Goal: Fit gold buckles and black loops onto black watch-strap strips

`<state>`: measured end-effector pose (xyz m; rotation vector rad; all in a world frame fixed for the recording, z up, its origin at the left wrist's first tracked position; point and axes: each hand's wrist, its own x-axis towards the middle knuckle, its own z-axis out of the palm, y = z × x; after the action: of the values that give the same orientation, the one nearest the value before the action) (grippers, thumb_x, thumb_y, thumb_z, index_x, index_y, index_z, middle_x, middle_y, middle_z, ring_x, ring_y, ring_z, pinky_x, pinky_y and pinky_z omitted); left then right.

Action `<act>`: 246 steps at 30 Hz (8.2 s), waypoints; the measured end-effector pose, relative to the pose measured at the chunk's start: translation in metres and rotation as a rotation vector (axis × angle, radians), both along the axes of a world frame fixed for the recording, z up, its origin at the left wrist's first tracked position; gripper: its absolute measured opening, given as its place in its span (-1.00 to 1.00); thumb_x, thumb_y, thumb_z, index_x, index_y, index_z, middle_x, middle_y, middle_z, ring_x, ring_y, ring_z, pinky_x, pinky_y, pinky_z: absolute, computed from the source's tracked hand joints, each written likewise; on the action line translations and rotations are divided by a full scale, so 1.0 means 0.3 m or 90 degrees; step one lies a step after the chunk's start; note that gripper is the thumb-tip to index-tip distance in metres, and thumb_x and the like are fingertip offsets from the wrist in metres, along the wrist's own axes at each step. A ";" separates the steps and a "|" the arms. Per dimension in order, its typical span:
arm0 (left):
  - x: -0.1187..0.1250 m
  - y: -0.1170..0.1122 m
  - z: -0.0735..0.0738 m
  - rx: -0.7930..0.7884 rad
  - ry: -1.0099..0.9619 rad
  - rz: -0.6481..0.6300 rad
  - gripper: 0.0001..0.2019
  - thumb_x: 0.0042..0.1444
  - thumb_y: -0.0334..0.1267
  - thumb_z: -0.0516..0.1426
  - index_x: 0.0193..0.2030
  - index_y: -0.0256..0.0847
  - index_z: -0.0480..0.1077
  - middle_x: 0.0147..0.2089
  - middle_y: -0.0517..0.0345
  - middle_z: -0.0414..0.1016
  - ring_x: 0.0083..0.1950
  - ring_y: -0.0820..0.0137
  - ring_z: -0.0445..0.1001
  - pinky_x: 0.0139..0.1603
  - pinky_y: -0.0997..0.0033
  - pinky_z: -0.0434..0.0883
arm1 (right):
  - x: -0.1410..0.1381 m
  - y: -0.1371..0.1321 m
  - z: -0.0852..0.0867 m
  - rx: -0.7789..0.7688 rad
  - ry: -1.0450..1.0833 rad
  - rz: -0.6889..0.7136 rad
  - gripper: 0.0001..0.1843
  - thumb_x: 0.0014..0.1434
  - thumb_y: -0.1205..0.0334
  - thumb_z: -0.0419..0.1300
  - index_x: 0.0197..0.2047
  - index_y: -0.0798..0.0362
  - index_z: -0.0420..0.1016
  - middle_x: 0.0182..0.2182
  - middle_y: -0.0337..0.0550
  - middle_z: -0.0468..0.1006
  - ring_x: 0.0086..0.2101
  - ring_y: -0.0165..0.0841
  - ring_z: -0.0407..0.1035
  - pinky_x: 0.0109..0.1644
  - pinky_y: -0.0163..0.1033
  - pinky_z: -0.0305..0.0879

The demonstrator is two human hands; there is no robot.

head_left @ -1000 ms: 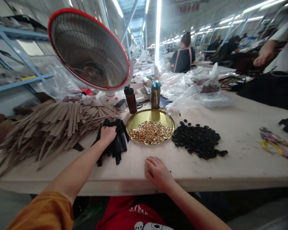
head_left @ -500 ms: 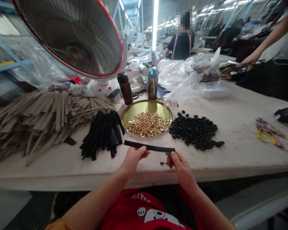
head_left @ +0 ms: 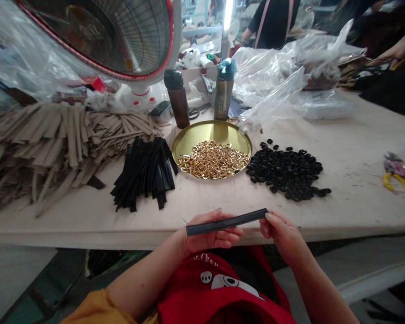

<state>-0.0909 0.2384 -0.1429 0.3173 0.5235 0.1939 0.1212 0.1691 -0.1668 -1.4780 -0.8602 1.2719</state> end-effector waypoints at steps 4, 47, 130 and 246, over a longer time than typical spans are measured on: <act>0.057 0.014 0.016 0.051 0.026 -0.132 -0.65 0.06 -0.16 0.08 -0.06 -0.35 0.36 -0.39 0.11 0.43 -0.53 0.57 0.39 -0.50 0.59 0.32 | -0.010 0.010 0.020 0.006 -0.109 0.085 -0.62 0.17 0.01 -0.04 -0.56 0.04 0.25 -0.68 -0.31 0.19 -0.60 -0.44 0.11 -0.50 -0.31 0.09; 0.049 -0.034 0.038 0.633 0.357 0.049 -0.73 0.08 -0.12 -0.01 -0.20 -0.25 0.34 -0.56 0.27 0.31 -0.59 0.56 0.20 -0.60 0.60 0.18 | -0.057 0.077 0.029 -0.005 0.339 -0.094 -0.75 -0.10 0.13 0.32 -0.30 -0.03 0.46 -0.49 -0.32 0.39 -0.54 -0.55 0.23 -0.50 -0.42 0.26; -0.045 0.039 0.022 0.458 0.365 0.228 -0.88 0.08 -0.21 -0.07 -0.36 -0.21 0.15 -0.60 0.34 0.25 -0.71 0.63 0.05 -0.69 0.60 -0.01 | -0.148 0.416 0.065 0.224 -0.506 0.153 -0.79 0.04 0.07 0.13 -0.45 0.03 0.33 -0.50 -0.18 0.40 -0.47 -0.33 0.29 -0.36 -0.20 0.25; 0.095 0.006 0.062 0.713 0.362 0.190 -0.73 0.08 -0.03 0.00 -0.32 -0.23 0.28 -0.57 0.31 0.27 -0.62 0.58 0.20 -0.62 0.61 0.17 | -0.038 0.165 0.088 0.029 0.203 -0.023 -0.70 -0.21 0.17 0.39 -0.37 0.00 0.43 -0.45 -0.31 0.52 -0.46 -0.46 0.44 -0.25 -0.33 0.43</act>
<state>-0.0626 0.2403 -0.1242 1.4157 0.9957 0.6996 0.1097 0.2186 -0.1405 -1.2078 -0.6433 1.4038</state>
